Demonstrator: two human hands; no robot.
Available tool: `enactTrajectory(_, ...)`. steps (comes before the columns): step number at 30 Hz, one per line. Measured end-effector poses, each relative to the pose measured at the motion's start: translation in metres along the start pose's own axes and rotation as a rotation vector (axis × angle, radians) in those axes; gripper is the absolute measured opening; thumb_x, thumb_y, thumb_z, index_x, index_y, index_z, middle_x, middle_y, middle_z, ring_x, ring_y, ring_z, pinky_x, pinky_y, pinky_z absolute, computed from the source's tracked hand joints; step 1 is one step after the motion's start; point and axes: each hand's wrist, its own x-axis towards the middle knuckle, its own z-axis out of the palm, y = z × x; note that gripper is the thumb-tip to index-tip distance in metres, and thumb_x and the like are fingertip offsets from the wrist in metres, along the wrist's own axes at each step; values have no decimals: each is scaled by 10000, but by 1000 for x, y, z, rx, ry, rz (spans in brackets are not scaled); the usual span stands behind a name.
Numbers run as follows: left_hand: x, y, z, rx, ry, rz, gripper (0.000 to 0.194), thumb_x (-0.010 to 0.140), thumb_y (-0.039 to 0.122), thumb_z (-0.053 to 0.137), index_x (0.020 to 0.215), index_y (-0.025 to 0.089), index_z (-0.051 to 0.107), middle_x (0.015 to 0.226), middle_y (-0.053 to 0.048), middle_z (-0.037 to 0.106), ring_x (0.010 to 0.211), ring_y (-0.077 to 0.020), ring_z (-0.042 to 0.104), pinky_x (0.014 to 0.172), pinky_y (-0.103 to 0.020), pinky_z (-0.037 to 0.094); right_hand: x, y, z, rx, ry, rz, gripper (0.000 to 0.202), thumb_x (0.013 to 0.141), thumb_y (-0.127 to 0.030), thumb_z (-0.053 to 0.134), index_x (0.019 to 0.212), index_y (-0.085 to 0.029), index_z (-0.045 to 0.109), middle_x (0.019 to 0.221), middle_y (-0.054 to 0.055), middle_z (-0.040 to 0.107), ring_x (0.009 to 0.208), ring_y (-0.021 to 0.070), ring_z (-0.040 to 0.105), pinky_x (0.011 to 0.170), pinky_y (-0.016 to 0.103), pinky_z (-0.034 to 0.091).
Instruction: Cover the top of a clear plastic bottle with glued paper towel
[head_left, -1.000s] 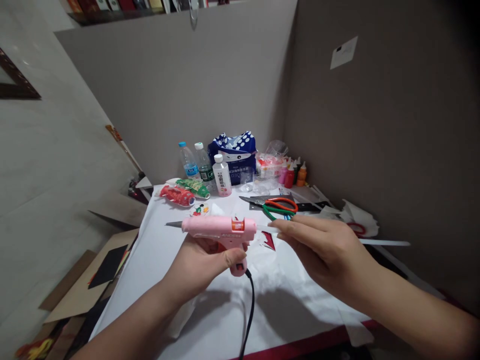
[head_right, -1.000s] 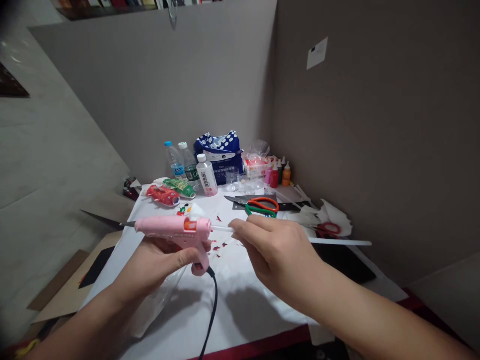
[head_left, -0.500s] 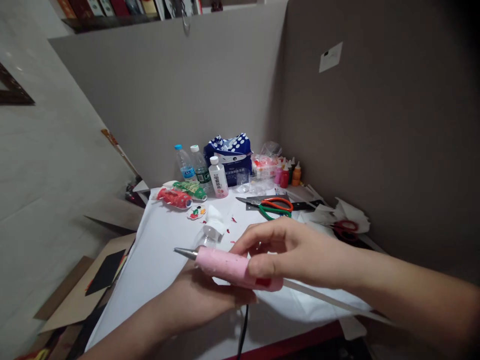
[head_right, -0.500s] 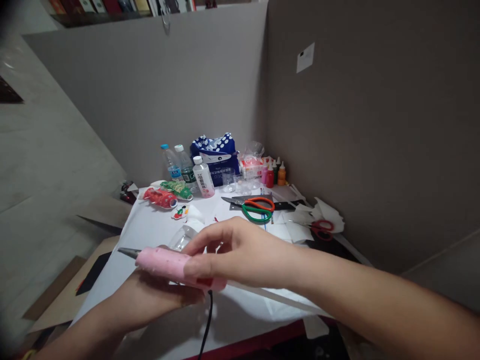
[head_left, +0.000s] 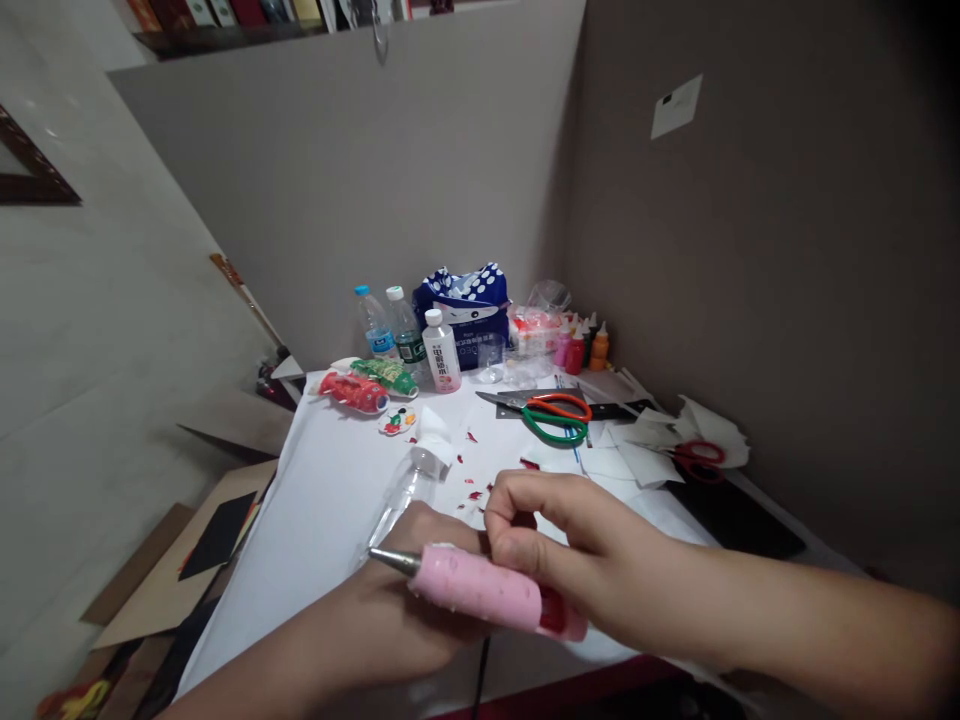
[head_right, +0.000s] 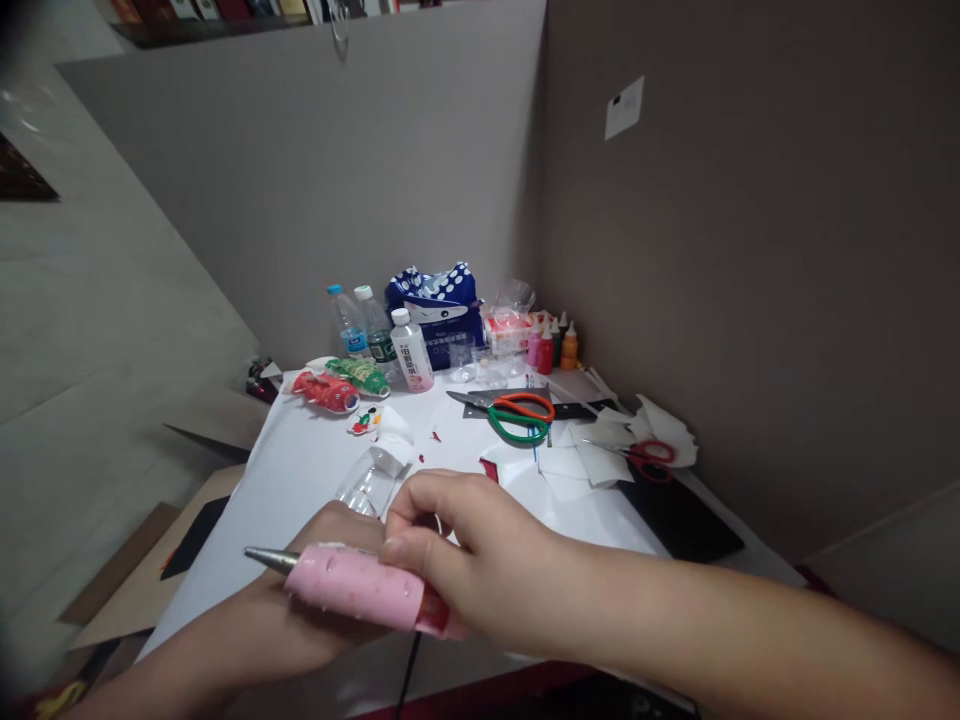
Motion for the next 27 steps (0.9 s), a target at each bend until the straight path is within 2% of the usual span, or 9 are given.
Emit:
enactTrajectory(3,0,9,-3,149,-114,63,176,786,272,637,670,160,707,598,-9,628,561,-140,533,532,-239,401,8,11,-12,-240,137,-210,220,930,-220,455,712,-188,445,678,-26,479,628,107,444,576,232,388)
enactTrajectory(7,0,19,-5,188,-156,95,130,797,228,607,720,167,693,623,-10,623,551,-140,514,542,-251,384,12,16,-25,-204,143,-237,392,998,-358,336,651,-191,407,633,-31,420,592,104,394,571,242,365)
enactTrajectory(11,1,15,-3,250,-204,136,104,791,162,580,749,169,676,675,-18,636,575,-141,530,559,-255,373,4,6,-23,-166,112,-252,381,986,-355,396,658,-177,475,641,-21,483,599,101,450,579,233,386)
enactTrajectory(14,0,10,-6,307,-212,151,131,806,165,566,756,186,685,689,-18,657,585,-150,555,588,-258,407,1,8,-29,-22,152,-246,285,908,-308,559,677,-192,438,654,-23,537,602,102,508,581,230,426)
enactTrajectory(17,-2,7,-14,303,-221,215,207,802,212,595,953,232,735,902,-45,743,815,-229,674,832,-324,476,2,22,-44,-136,177,-268,240,836,-183,627,716,-202,420,752,-2,610,696,124,579,637,247,461)
enactTrajectory(19,-2,5,-18,265,-229,282,328,796,278,617,1107,264,719,1075,-60,736,1087,-297,640,1058,-423,364,3,33,-53,-457,166,-248,114,848,-145,593,760,-182,531,784,22,646,731,142,591,667,265,456)
enactTrajectory(21,-1,5,-20,242,-245,332,373,799,339,616,1158,292,705,1157,-52,711,1229,-318,556,1159,-484,193,2,40,-58,-692,153,-234,103,877,-143,556,803,-168,623,747,28,662,691,143,586,657,269,444)
enactTrajectory(23,1,4,-20,238,-230,336,362,804,359,615,1152,321,707,1172,-40,703,1243,-312,546,1180,-504,103,2,46,-60,-736,125,-270,164,901,-119,506,876,-166,662,768,33,679,701,143,602,668,265,458)
enactTrajectory(27,3,1,-24,228,-145,338,340,750,394,710,1088,360,731,1095,-37,732,1162,-303,610,1179,-507,117,7,70,-61,-719,19,-379,338,906,-82,477,1192,-206,608,1173,91,647,1083,178,596,919,332,477)
